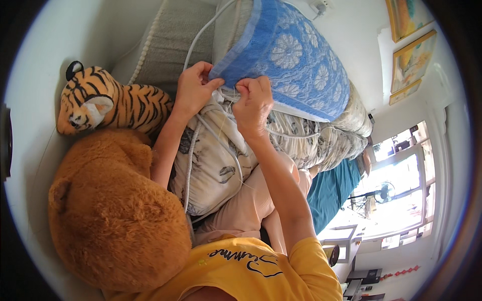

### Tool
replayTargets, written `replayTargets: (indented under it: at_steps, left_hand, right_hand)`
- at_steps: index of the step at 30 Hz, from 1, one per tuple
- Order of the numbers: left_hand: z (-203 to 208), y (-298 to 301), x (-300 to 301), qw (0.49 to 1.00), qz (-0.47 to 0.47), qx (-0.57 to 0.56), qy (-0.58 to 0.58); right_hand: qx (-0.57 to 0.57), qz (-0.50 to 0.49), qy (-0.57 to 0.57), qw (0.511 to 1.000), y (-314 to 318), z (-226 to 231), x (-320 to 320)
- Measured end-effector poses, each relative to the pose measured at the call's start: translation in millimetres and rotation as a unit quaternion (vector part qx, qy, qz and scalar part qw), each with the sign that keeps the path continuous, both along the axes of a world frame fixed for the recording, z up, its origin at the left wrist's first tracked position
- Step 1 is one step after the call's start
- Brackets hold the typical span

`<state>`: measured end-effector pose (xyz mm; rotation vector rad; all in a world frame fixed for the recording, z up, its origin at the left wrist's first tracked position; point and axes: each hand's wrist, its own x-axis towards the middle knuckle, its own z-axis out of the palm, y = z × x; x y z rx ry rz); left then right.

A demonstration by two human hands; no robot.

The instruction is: The person sits on the floor and sews a blue floral pillowcase onto a pillow by hand using a needle and thread. They repeatedly insert the needle and pull the thread through the fabric to secure the cover.

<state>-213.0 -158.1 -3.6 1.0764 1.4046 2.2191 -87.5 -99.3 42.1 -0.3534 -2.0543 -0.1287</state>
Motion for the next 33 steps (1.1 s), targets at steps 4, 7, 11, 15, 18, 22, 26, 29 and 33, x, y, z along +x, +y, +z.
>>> replayTargets:
  at_steps: [4, 7, 11, 15, 18, 22, 26, 29, 33]
  left_hand:
    - [7, -4, 8, 0.999, 0.041, -0.018, -0.01]
    - [9, -4, 12, 0.998, 0.061, -0.025, -0.015]
    - [5, -3, 10, 0.998, 0.047, -0.012, -0.026]
    - [2, -1, 3, 0.999, 0.033, -0.025, -0.013]
    - [6, -3, 8, 0.998, 0.054, -0.03, -0.004]
    - [6, -1, 12, 0.998, 0.054, -0.01, -0.038]
    - [2, 0, 8, 0.997, 0.07, -0.016, -0.027]
    - [0, 2, 6, 0.996, 0.087, -0.025, -0.001]
    - [0, -2, -1, 0.999, 0.016, -0.018, -0.037]
  right_hand:
    - [0.008, 0.003, 0.007, 1.0, -1, -2, -3]
    - [0.012, 0.007, 0.004, 1.0, -1, -1, -2]
    - [0.001, 0.0, -0.021, 1.0, -1, 2, 2]
    - [-0.006, 0.01, -0.014, 1.0, -1, 2, 1]
    - [0.008, 0.005, -0.008, 1.0, 1, 1, 0]
    - [0.037, -0.034, -0.046, 0.998, -4, 3, 5]
    - [0.056, -0.087, -0.105, 0.989, -20, 13, 11]
    - [0.082, -0.116, -0.13, 0.981, -26, 19, 14]
    - [0.107, -0.109, -0.131, 0.98, -24, 23, 11]
